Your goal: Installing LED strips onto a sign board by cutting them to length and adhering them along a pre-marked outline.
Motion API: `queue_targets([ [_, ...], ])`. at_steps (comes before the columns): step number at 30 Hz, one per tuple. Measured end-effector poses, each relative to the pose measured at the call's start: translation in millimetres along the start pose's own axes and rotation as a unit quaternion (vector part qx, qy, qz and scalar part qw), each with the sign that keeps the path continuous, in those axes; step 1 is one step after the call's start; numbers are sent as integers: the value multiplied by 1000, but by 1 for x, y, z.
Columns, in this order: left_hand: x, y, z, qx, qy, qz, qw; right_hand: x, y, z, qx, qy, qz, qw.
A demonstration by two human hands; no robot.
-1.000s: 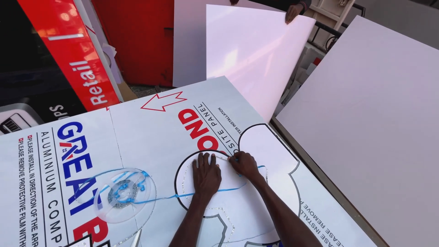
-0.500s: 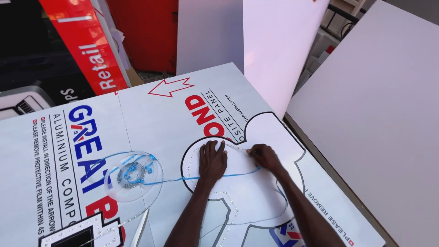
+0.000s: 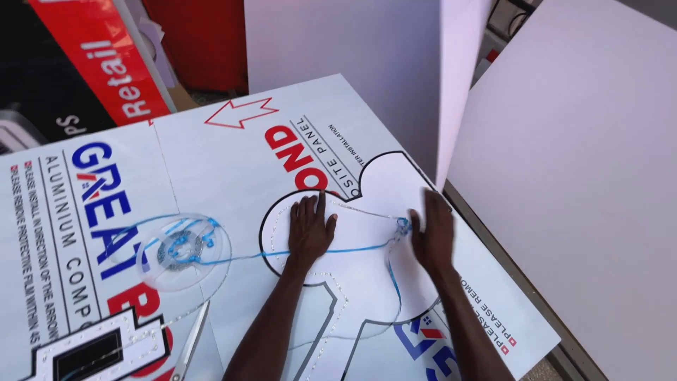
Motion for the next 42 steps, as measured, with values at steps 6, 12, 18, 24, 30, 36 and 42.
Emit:
queue_targets([
  [6, -7, -1, 3, 3, -17, -58, 998, -43, 130, 41, -299, 24, -17, 954],
  [12, -8, 6, 10, -7, -33, -46, 998, -55, 121, 49, -327, 60, 38, 942],
  [18, -11, 16, 11, 1, -33, -25, 999, -62, 110, 52, -313, 101, 208, 921],
  [24, -9, 11, 10, 5, -34, -30, 999, -71, 120, 52, -278, 131, 243, 920],
  [30, -10, 12, 10, 0, -36, -30, 999, -59, 115, 51, -301, 129, 215, 920],
  [36, -6, 5, 9, -18, -31, -14, 999, -53, 125, 41, -288, 140, 211, 924],
  [42, -5, 14, 11, -3, -29, 17, 999, -56, 127, 38, -276, 122, 196, 933],
])
Point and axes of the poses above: each hand's wrist, its own z-axis towards the middle knuckle, its own y-axis out of the palm, x = y × z, the point moved 2 cm from there along z, towards the middle knuckle, and after that the axes turned 3 degrees about -x, right-handed, at the moved point
